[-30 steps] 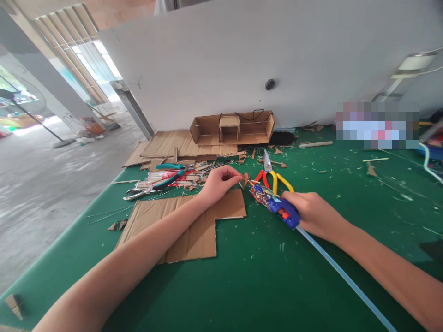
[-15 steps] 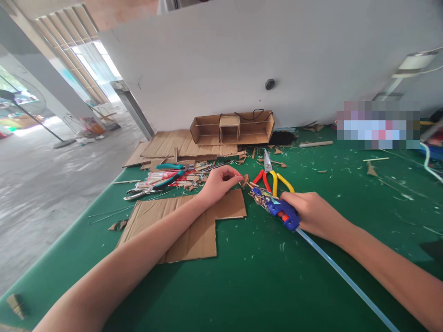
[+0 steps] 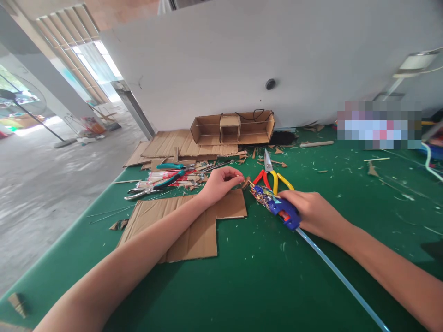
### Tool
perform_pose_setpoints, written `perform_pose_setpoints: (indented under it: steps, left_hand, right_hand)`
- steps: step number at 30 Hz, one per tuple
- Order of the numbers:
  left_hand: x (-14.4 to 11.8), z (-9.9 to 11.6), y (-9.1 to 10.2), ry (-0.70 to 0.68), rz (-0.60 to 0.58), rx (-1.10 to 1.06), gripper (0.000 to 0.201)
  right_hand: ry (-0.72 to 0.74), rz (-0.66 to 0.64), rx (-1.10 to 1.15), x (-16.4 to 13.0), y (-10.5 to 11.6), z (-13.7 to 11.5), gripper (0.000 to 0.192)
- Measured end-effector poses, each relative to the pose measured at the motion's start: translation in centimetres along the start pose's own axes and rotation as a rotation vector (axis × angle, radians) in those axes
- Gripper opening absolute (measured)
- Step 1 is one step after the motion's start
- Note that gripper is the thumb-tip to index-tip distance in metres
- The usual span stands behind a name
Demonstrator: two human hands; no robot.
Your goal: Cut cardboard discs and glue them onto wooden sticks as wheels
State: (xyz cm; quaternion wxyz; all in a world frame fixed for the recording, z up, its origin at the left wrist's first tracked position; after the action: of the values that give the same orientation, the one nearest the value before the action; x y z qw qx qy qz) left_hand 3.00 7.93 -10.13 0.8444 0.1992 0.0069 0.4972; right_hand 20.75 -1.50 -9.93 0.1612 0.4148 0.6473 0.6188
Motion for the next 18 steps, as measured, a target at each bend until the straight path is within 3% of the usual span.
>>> perform_pose_setpoints:
  steps: [18]
  left_hand:
    - [0.0,0.0,-0.2,-0.016,-0.028,-0.039,0.019]
  right_hand:
    - [0.061,-0.076,-0.128,0.3,-0.1,-1.2,0.018]
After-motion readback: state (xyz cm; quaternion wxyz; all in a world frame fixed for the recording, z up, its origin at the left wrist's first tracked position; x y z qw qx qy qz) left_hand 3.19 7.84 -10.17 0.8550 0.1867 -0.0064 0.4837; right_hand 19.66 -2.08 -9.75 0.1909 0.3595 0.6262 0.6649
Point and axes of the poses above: each hand's wrist, its own x-axis towards the middle knuckle, its own y-axis out of the back of the hand, z = x × y, the point moved 7 cm from there along x, towards the middle knuckle, and after that the axes turned 8 degrees about -z, right-handed, at the moved point
